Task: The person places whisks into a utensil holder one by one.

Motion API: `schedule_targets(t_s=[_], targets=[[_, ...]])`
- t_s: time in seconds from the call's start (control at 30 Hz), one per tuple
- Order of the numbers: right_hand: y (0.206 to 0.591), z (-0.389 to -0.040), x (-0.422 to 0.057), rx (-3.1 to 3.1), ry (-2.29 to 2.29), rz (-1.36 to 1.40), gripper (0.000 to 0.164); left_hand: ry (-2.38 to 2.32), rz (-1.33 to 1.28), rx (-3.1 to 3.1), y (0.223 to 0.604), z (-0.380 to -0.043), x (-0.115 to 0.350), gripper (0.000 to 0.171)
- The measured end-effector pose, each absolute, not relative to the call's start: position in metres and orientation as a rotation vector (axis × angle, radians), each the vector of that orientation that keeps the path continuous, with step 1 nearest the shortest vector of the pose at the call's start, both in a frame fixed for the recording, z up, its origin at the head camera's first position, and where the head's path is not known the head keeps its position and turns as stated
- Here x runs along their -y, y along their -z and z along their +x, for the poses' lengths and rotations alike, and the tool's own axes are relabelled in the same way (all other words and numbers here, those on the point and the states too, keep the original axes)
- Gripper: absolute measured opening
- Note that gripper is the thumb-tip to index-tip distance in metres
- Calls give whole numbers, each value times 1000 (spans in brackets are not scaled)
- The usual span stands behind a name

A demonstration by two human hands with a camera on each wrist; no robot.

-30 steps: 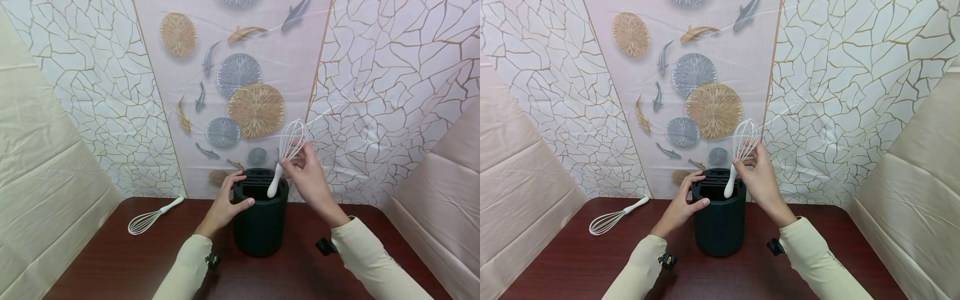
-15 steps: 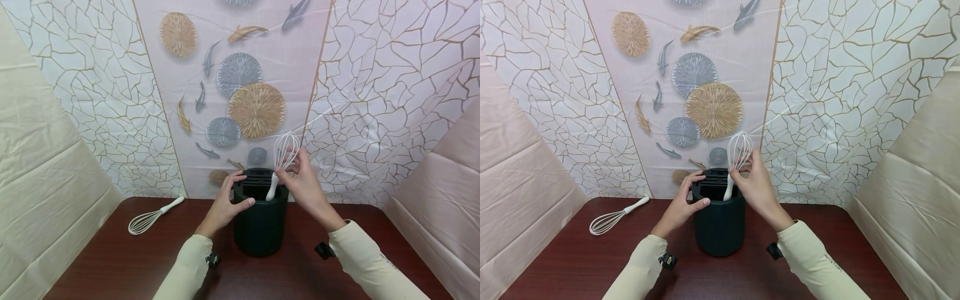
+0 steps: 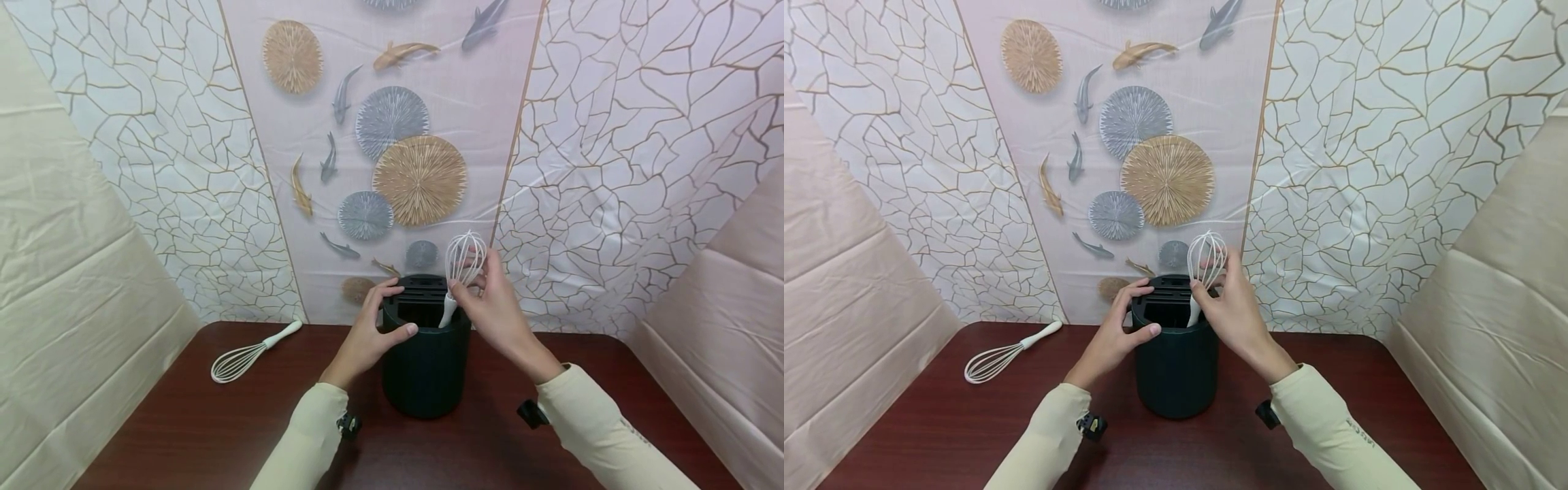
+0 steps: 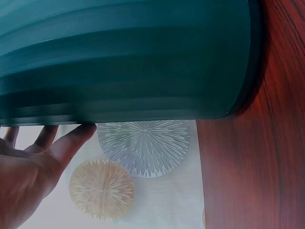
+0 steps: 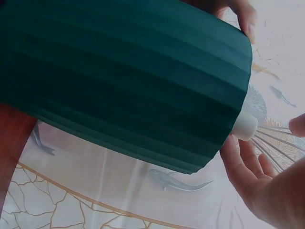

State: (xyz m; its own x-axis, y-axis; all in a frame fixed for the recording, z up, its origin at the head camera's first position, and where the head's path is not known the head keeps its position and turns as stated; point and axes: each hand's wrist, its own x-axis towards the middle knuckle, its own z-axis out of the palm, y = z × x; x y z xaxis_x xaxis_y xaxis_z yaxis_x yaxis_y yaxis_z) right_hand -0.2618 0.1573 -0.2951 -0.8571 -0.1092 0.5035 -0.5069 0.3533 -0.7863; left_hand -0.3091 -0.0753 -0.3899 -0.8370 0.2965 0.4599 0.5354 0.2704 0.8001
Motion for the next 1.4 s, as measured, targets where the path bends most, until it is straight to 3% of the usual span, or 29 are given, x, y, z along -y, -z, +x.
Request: schedule_targets(t_s=[0.3,0.63,1.4], targets=[[297,-264,-158,2249,-1510,585,84,1601,-777,2320,390,-310,75,66],[302,-265,-160,2277,-1416,623,74,1585,-769,2330,390,-310,74,66],[309,-264,-164,2333,-1233,587,67,1583,-761,2334,389,-309,75,66]])
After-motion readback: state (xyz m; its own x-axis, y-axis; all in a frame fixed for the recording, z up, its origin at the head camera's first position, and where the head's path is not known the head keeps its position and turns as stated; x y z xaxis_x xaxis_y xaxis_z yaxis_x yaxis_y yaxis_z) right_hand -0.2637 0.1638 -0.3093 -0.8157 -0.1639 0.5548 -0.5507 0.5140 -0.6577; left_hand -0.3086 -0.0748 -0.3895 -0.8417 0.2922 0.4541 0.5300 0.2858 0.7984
